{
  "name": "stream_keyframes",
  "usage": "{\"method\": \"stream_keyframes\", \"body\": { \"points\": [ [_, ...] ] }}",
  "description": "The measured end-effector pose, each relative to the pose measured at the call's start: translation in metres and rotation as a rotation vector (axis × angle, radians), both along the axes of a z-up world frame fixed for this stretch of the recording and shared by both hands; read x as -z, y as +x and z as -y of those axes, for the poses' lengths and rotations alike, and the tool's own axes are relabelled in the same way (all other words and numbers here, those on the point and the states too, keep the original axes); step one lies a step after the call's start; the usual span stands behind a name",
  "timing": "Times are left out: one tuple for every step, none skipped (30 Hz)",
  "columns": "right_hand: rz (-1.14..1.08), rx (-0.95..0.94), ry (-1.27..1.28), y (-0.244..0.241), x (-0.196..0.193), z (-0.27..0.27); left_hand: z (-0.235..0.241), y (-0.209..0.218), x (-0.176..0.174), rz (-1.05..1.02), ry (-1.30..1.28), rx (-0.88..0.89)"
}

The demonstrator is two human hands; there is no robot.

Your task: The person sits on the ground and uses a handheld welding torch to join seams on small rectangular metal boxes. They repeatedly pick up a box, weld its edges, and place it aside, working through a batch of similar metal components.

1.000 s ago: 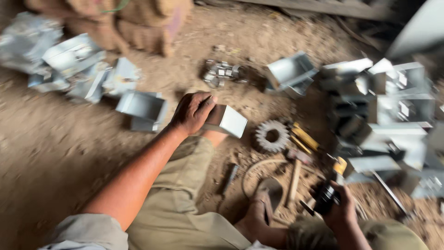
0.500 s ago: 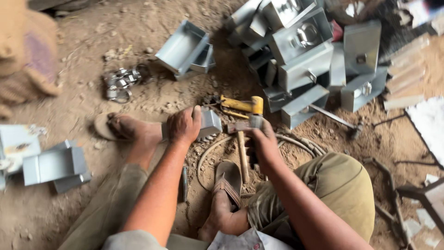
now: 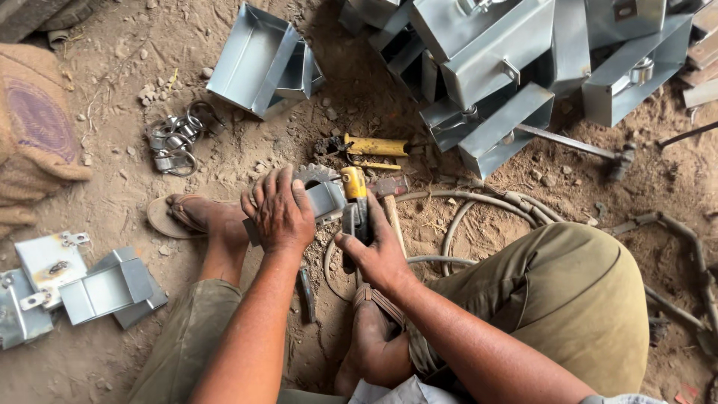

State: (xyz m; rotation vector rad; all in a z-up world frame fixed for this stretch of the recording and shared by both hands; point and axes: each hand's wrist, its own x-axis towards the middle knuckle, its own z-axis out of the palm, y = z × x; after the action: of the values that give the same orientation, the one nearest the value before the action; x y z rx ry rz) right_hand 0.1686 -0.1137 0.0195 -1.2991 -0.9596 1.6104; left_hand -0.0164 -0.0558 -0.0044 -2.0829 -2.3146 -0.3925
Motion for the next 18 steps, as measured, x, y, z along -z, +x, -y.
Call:
{"method": "stream_keyframes", "body": {
  "points": [
    [0.015,-0.012,0.032,0.0,-0.001,-0.001,0.0,-0.002,0.001,0.006,0.0,0.0],
    [0.03,-0.024,0.063,0.0,-0.003,-0.002,0.0,-0.004,0.002,0.004,-0.018,-0.012],
    [-0.007,-0.029,-0.007,0.001,-0.004,-0.002,-0.001,-0.004,0.003,0.006,-0.037,-0.02],
    [-0.044,-0.035,-0.077,0.002,-0.005,-0.002,-0.002,-0.005,0.004,0.008,-0.056,-0.029],
    [-0.08,-0.046,-0.145,0.003,-0.006,-0.003,-0.002,-0.005,0.005,0.011,-0.081,-0.035],
    [-0.074,-0.048,-0.103,0.004,-0.007,-0.003,-0.002,-0.005,0.005,0.014,-0.106,-0.041],
    [-0.07,-0.05,-0.06,0.004,-0.007,-0.004,-0.002,-0.006,0.005,0.016,-0.13,-0.047],
    [-0.066,-0.053,-0.017,0.004,-0.007,-0.004,-0.003,-0.007,0.004,0.007,-0.136,-0.05],
    [-0.077,-0.059,-0.036,0.004,-0.007,-0.005,-0.004,-0.006,0.004,0.0,-0.142,-0.052],
    [-0.087,-0.066,-0.054,0.004,-0.006,-0.005,-0.004,-0.006,0.004,-0.007,-0.147,-0.055],
    [-0.096,-0.072,-0.072,0.004,-0.005,-0.005,-0.005,-0.005,0.005,-0.008,-0.15,-0.056],
    [-0.088,-0.072,-0.08,0.003,-0.004,-0.005,-0.005,-0.006,0.005,-0.008,-0.154,-0.057],
    [-0.08,-0.073,-0.087,0.003,-0.002,-0.004,-0.005,-0.006,0.005,-0.009,-0.157,-0.06],
    [-0.072,-0.074,-0.093,0.002,0.0,-0.003,-0.004,-0.006,0.005,-0.011,-0.156,-0.062],
    [-0.058,-0.073,-0.064,0.002,0.001,-0.003,-0.004,-0.006,0.005,-0.012,-0.154,-0.062],
    [-0.044,-0.071,-0.035,0.003,0.003,-0.003,-0.004,-0.007,0.006,-0.014,-0.153,-0.063],
    [-0.029,-0.07,-0.005,0.003,0.004,-0.004,-0.004,-0.007,0.006,-0.017,-0.152,-0.062],
    [-0.042,-0.067,0.015,0.002,0.004,-0.004,-0.004,-0.007,0.006,-0.02,-0.152,-0.062]
  ]
}}
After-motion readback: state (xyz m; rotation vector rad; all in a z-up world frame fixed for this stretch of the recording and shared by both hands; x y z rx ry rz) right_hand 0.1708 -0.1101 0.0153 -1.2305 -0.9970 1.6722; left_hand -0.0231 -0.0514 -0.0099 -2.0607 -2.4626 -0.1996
